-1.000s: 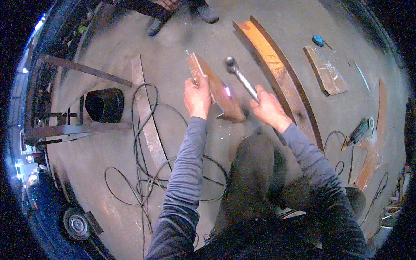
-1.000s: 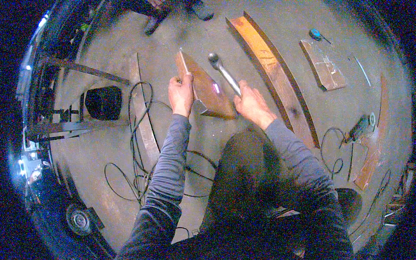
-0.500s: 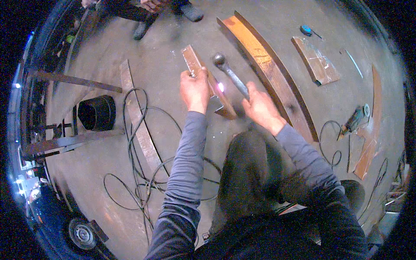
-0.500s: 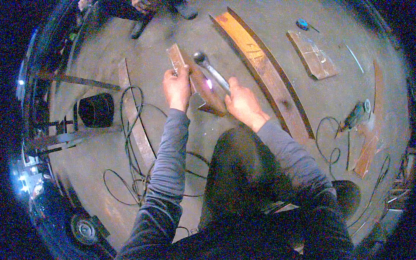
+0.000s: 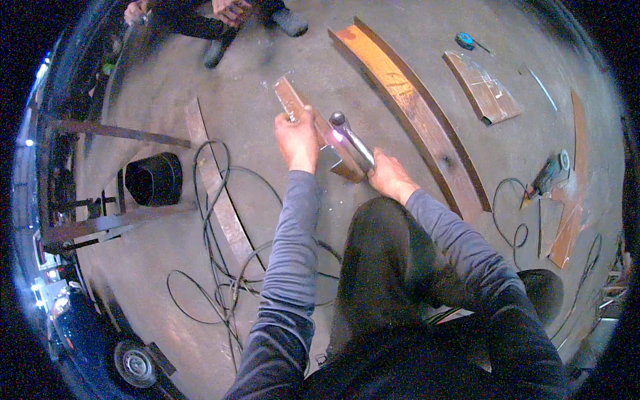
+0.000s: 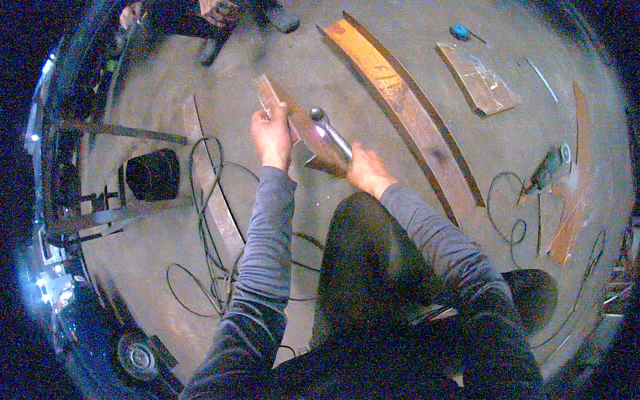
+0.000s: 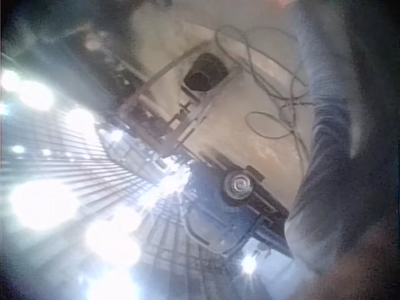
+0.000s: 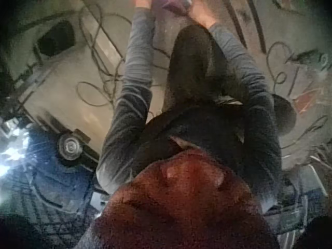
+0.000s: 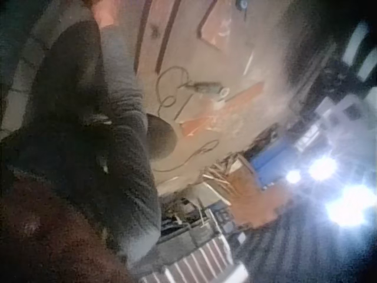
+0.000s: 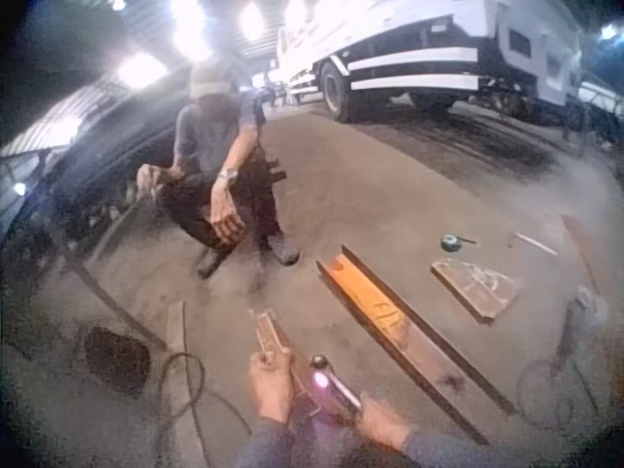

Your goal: The person uses a welding torch to heat and join metal pieces on the floor, then uses a hammer to shape the heated metal. The person repeats the heating and hammering process on different sections of the metal pieces.

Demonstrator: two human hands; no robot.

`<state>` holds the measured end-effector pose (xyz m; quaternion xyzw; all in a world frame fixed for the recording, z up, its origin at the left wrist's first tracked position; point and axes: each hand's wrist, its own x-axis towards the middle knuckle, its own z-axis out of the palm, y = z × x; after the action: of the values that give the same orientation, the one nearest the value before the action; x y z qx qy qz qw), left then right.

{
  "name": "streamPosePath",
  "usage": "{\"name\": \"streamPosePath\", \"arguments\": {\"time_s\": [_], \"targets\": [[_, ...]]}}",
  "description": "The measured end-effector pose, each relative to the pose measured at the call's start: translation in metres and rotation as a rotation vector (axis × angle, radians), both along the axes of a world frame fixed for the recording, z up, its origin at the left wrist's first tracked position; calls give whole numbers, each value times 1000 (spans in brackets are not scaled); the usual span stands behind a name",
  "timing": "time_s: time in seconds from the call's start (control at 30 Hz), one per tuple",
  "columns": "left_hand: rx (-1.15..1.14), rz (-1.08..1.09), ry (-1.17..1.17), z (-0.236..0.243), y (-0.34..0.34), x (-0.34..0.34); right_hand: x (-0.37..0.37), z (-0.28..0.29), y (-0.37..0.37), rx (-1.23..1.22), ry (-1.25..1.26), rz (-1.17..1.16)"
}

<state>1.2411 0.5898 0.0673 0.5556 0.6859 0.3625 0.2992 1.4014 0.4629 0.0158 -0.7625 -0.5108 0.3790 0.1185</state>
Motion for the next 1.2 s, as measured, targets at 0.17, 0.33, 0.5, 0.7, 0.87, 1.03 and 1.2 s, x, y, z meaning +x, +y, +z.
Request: {"name": "streamPosePath", "arguments": {"time_s": [0.17,0.33,0.5,0.7,0.87,1.03,1.2], "targets": [[12,63,42,-1,3,-27,-14,54,18,145,44,-34],[22,60,-4,-4,2,-16,-9,11,-7,117,-18,38],[44,1,3,2,1,-16,-13,45,8,48,11,59],[51,31,-169,-15,9,-9,-8,6,-13,34,-18,73],[27,-12,3,-9,11,-14,-12,3,-3,18,16,11],[23,22,-40,-8,3,-24,-10,64,19,-200,261,-22],[48,59,-73,1,-17,-21,-20,71,18,134,47,-24]]}}
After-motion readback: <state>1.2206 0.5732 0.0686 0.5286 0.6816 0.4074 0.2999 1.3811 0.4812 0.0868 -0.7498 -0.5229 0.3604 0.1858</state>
